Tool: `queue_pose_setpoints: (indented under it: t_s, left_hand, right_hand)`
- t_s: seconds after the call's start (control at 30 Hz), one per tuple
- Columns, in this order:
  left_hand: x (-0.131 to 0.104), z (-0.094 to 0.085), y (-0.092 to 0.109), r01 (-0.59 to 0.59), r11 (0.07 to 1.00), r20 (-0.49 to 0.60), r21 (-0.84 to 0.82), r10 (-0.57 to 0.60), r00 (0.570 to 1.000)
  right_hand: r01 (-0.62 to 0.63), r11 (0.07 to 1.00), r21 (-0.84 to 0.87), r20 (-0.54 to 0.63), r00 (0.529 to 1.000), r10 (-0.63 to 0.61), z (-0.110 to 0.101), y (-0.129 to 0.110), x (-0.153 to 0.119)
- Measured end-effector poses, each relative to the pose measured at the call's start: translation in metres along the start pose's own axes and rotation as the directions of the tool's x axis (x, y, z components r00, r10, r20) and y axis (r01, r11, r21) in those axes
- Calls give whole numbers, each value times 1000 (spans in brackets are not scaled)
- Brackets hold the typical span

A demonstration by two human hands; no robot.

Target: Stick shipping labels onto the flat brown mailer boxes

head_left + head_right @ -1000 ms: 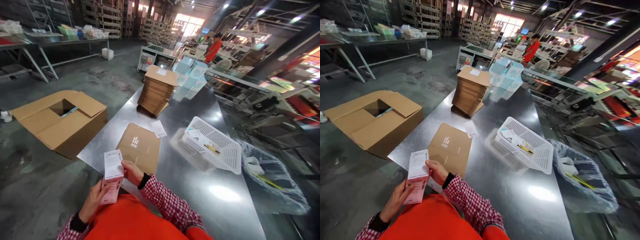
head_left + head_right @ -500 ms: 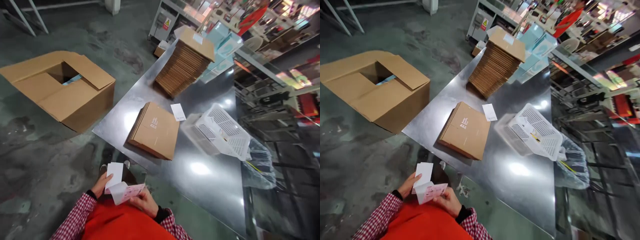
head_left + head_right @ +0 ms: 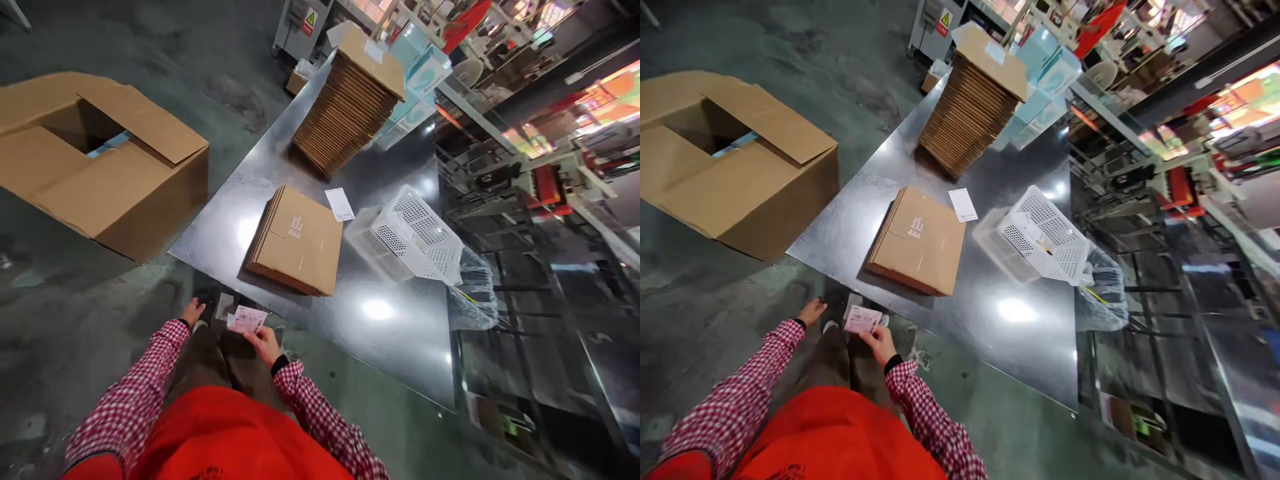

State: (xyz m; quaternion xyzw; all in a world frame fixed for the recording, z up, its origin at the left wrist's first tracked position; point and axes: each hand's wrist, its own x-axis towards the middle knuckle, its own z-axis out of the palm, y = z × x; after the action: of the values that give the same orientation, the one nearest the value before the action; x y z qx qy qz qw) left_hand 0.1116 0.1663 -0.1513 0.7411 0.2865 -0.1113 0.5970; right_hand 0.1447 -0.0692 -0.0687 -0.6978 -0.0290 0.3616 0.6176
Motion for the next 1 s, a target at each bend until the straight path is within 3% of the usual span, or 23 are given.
queue_pose_setpoints:
  t_s: [0.07,0.13,0.27,0.37,0.47,0.53,0.57,0.63,0.67,0.7,0.8,0.9,1.0]
  left_hand:
    - [-16,-16,17,-36,999,64,-2,36,997]
    - [-38,-20,45,-128,992,139,-20,130,982]
    - [-83,-2,122,-372,924,238,-90,383,893]
    - [-110,13,171,-465,877,230,-123,481,846]
    - [-127,21,202,-495,858,130,-135,511,850]
    - [-132,26,213,-516,846,25,-133,523,852]
    - [-134,28,216,-528,840,-27,-125,529,848]
    - [-135,33,221,-549,830,-111,-98,539,835]
    - [-136,36,222,-558,826,-137,-85,545,827]
    - [-136,39,224,-566,821,-152,-74,552,820]
    - [-142,45,227,-593,803,-151,-68,579,801]
    - [-151,46,226,-613,785,-110,-87,604,789]
    - [-157,44,217,-607,789,-62,-95,604,795]
  right_hand:
    - [23,1000,14,-45,999,-22,0,-9,10]
    - [72,997,23,-41,997,-71,-3,-32,11]
    - [161,986,42,-23,987,-160,-19,-99,-6]
    - [239,968,83,-67,970,-233,-35,-144,-14]
    - [273,955,115,-70,961,-266,-50,-171,-12]
    - [334,941,62,-152,934,-322,-57,-182,-10]
    - [396,918,-15,-238,890,-388,-58,-185,-11]
    - [518,816,-254,-349,738,-577,-59,-186,-17]
    - [557,743,-372,-305,682,-665,-57,-185,-23]
    - [588,668,-455,-201,663,-721,-56,-183,-28]
    - [655,580,-485,133,710,-691,-50,-177,-42]
    - [639,647,-417,167,753,-636,-44,-173,-48]
    - [632,664,-399,175,764,-622,-39,-170,-51]
